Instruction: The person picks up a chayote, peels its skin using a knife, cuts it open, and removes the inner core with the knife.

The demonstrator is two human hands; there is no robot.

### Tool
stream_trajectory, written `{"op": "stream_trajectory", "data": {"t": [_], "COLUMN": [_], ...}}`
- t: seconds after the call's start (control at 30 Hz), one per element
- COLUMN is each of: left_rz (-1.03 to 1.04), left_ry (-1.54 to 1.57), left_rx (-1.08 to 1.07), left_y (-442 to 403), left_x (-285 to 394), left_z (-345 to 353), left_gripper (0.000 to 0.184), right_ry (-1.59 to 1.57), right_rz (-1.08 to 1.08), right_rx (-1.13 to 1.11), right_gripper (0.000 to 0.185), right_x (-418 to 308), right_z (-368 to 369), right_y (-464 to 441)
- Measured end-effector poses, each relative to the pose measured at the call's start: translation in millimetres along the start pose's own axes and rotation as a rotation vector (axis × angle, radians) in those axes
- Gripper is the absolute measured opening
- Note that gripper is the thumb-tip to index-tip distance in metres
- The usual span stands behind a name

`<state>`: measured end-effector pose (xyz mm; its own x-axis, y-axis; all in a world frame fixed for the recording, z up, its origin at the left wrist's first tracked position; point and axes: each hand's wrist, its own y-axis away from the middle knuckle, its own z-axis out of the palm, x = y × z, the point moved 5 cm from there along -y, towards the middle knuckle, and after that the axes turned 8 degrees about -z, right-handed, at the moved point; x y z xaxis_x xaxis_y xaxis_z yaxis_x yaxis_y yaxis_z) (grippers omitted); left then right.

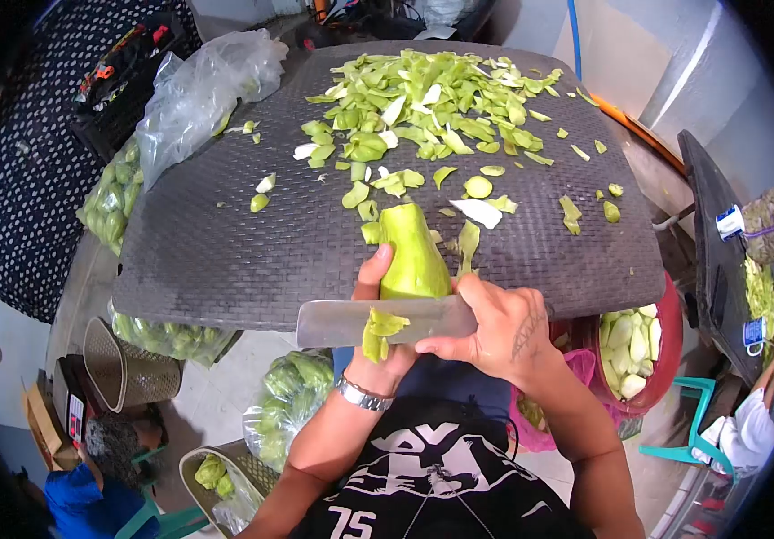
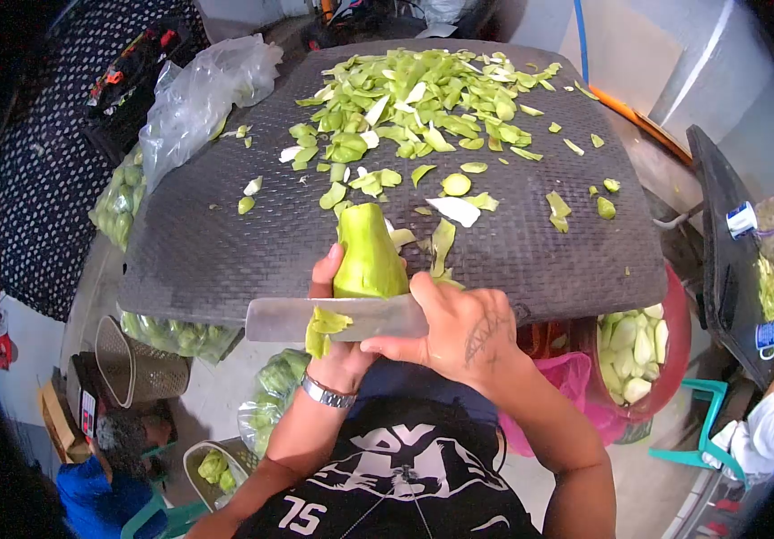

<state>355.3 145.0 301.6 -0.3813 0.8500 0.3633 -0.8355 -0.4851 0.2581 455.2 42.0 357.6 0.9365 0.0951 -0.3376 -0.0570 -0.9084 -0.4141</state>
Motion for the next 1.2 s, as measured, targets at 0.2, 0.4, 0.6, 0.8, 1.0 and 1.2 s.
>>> {"op": "stream_trajectory", "data": {"t": [0.2, 0.4, 0.6, 0.8, 1.0, 1.2], "left_rz": [-0.001, -0.041, -0.110, -0.157, -0.214, -0.154], "left_ry": [0.026, 0.063, 0.066, 0.162, 0.162, 0.083], "left_rx": [0.054, -0.011, -0.151, -0.189, -0.341, -0.140], "left_y": [4.2, -5.9, -2.8, -5.9, -0.2, -6.9], "left_x": [0.7, 2.8, 4.8, -6.2, -27.6, -16.7], "left_z": [-8.8, -17.6, -8.5, -5.4, -8.6, -6.6], "left_gripper": [0.055, 0.065, 0.067, 0.065, 0.071, 0.075], "right_ry": [-0.058, -0.040, 0.037, 0.056, -0.101, -0.593], "right_rz": [0.003, 0.093, 0.020, 0.024, 0.263, 0.928], "right_rx": [-0.010, -0.078, -0.023, -0.012, -0.058, -0.177], "right_gripper": [0.073, 0.072, 0.076, 0.076, 0.062, 0.075], "right_x": [33.0, 30.7, 24.0, 24.3, 76.1, 123.2], "right_z": [-0.3, -6.7, -12.5, -12.9, -13.8, -13.2], "right_y": [-1.6, -6.3, -9.9, -11.3, -8.7, 1.2]}}
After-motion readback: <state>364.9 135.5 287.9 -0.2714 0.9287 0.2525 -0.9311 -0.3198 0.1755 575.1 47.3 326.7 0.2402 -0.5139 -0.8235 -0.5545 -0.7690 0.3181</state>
